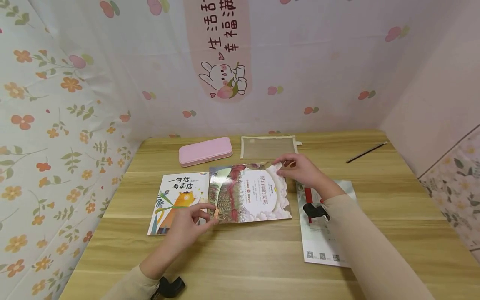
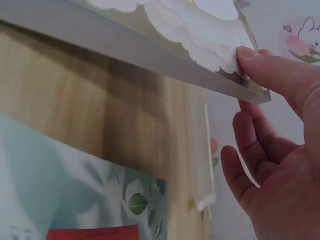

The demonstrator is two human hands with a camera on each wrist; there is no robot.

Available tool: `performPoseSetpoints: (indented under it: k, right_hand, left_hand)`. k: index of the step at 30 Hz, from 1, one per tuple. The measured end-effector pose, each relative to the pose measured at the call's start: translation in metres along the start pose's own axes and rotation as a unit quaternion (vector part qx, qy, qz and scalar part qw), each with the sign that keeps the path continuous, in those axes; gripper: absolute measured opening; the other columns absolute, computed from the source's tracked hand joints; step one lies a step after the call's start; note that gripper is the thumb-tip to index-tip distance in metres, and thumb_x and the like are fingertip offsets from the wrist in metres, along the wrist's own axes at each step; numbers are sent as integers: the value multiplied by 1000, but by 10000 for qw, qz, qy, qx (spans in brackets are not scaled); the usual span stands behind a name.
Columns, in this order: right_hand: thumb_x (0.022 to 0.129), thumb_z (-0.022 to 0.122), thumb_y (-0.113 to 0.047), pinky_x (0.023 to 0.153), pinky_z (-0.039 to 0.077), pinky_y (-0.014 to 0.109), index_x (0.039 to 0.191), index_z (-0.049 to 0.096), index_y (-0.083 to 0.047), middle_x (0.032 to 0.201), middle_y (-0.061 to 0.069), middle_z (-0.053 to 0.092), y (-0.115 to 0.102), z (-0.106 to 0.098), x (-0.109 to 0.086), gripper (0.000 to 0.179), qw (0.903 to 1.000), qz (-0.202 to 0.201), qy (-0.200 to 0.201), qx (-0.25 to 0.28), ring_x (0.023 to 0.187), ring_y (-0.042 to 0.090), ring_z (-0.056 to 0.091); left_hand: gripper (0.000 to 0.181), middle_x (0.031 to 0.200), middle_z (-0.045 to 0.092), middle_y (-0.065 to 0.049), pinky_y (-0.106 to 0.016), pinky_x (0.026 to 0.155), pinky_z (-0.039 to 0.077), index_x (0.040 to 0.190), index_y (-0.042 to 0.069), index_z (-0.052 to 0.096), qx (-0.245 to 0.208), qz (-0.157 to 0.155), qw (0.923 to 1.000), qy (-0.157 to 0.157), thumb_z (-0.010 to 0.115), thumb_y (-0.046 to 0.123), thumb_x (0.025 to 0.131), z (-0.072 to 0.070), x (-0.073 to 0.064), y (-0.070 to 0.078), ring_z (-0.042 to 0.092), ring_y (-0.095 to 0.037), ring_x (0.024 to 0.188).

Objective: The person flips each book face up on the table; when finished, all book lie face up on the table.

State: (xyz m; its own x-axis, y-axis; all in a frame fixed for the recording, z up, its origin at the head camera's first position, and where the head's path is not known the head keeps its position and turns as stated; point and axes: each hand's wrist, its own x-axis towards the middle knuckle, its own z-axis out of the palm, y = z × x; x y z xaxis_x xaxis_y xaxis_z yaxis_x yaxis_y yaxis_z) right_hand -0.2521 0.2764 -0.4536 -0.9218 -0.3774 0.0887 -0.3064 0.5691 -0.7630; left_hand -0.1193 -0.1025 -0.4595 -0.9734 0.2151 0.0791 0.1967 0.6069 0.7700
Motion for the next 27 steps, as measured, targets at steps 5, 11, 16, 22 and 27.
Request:
performPoseSetpoints:
  k: [5, 11, 16, 22, 27]
  right_hand:
    - [93, 77, -14, 96, 49, 47, 121, 75, -15, 118, 6, 72, -3, -1, 8, 28, 9994, -66, -162, -307, 102, 24, 58]
    - [93, 77, -11, 90, 49, 42, 121, 76, -18, 116, 4, 72, -7, 0, 16, 29, 9982, 19, -454, -402, 100, 23, 58]
    - [92, 77, -9, 87, 51, 43, 121, 76, -17, 117, 5, 73, -7, 3, 24, 29, 9968, -43, -714, -357, 99, 24, 60]
    - [92, 76, -4, 98, 48, 51, 118, 76, -13, 120, 8, 73, -5, 10, 32, 27, 9953, -5, -945, -191, 107, 28, 60]
    - [93, 74, -4, 101, 49, 54, 120, 75, -11, 124, 9, 72, -3, 18, 33, 27, 9940, -30, -1017, -401, 116, 32, 62]
  left_hand:
    - [27, 72, 74, 12, -31, 69, 52, 110, 22, 75, -13, -94, 9984, -564, 85, 29, 85, 6, -4, 7, 51, -1, 54]
    - [29, 70, 74, 8, -33, 81, 55, 111, 15, 75, -310, -253, 9950, -911, 84, 26, 86, 18, -11, 11, 62, -3, 60]
    - [30, 69, 73, 7, -21, 55, 44, 111, 14, 76, -327, -314, 9939, -1003, 85, 26, 85, 28, -18, 12, 58, -2, 55]
    - [31, 68, 73, 7, -22, 62, 47, 110, 12, 77, -156, -165, 9944, -1037, 85, 27, 84, 31, -20, 15, 62, 0, 61]
    - [32, 68, 73, 7, -21, 60, 47, 112, 11, 77, 94, -105, 9930, -1172, 85, 25, 85, 29, -19, 17, 61, 1, 59]
